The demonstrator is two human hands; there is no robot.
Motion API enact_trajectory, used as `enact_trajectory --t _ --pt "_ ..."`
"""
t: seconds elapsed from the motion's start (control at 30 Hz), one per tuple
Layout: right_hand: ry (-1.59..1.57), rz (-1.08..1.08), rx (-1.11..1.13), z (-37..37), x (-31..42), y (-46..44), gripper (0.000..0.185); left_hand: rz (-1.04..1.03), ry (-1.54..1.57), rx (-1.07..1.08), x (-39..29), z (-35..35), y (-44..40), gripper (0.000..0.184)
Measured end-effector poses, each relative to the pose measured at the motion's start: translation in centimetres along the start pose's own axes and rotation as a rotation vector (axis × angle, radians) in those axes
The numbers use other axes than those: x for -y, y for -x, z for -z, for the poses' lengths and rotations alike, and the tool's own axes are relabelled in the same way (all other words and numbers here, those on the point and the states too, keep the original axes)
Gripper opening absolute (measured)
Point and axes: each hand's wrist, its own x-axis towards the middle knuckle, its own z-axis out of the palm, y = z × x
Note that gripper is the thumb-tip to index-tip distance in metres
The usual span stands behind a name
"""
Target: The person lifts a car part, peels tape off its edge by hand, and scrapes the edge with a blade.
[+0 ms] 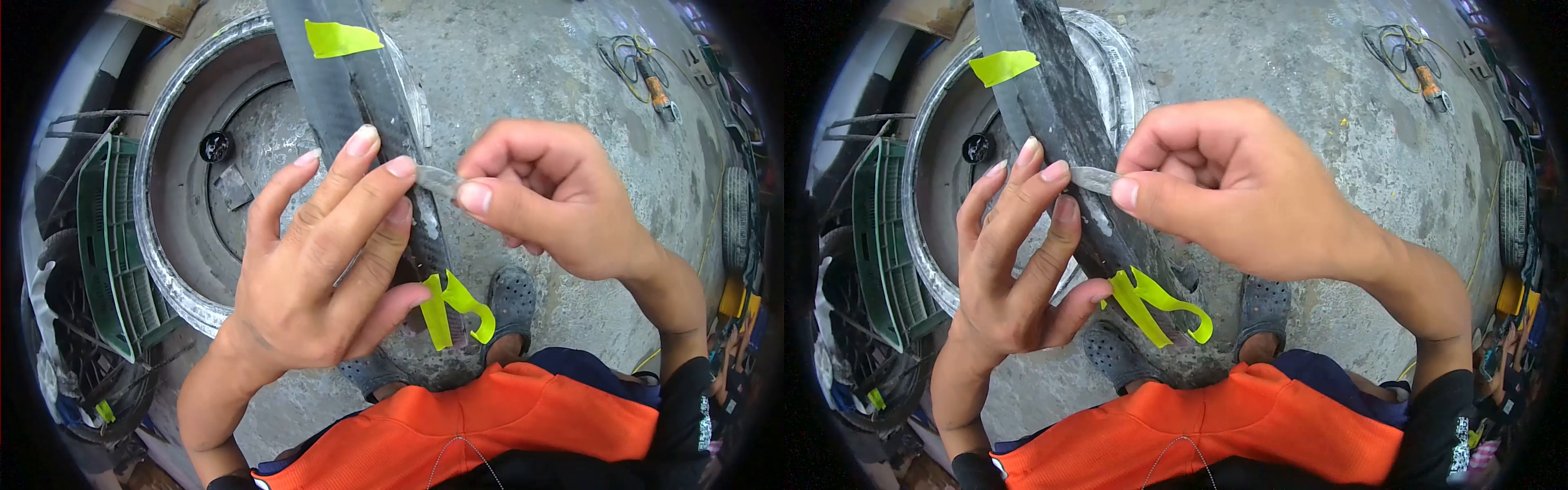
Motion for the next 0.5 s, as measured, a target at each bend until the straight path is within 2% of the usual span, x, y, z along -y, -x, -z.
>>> enact_trajectory --t 0.17,0.5 --pt "0.418 0.267 -0.08 0.9 -0.2 1.1 0.01 0.021 0.025 0.009 0.4 0.1 0.4 0.06" --pt "0.634 0.345 -0.083 0.9 0.9 1.0 0.006 0.026 0.002 -0.001 0.2 0.1 0.1 0.057"
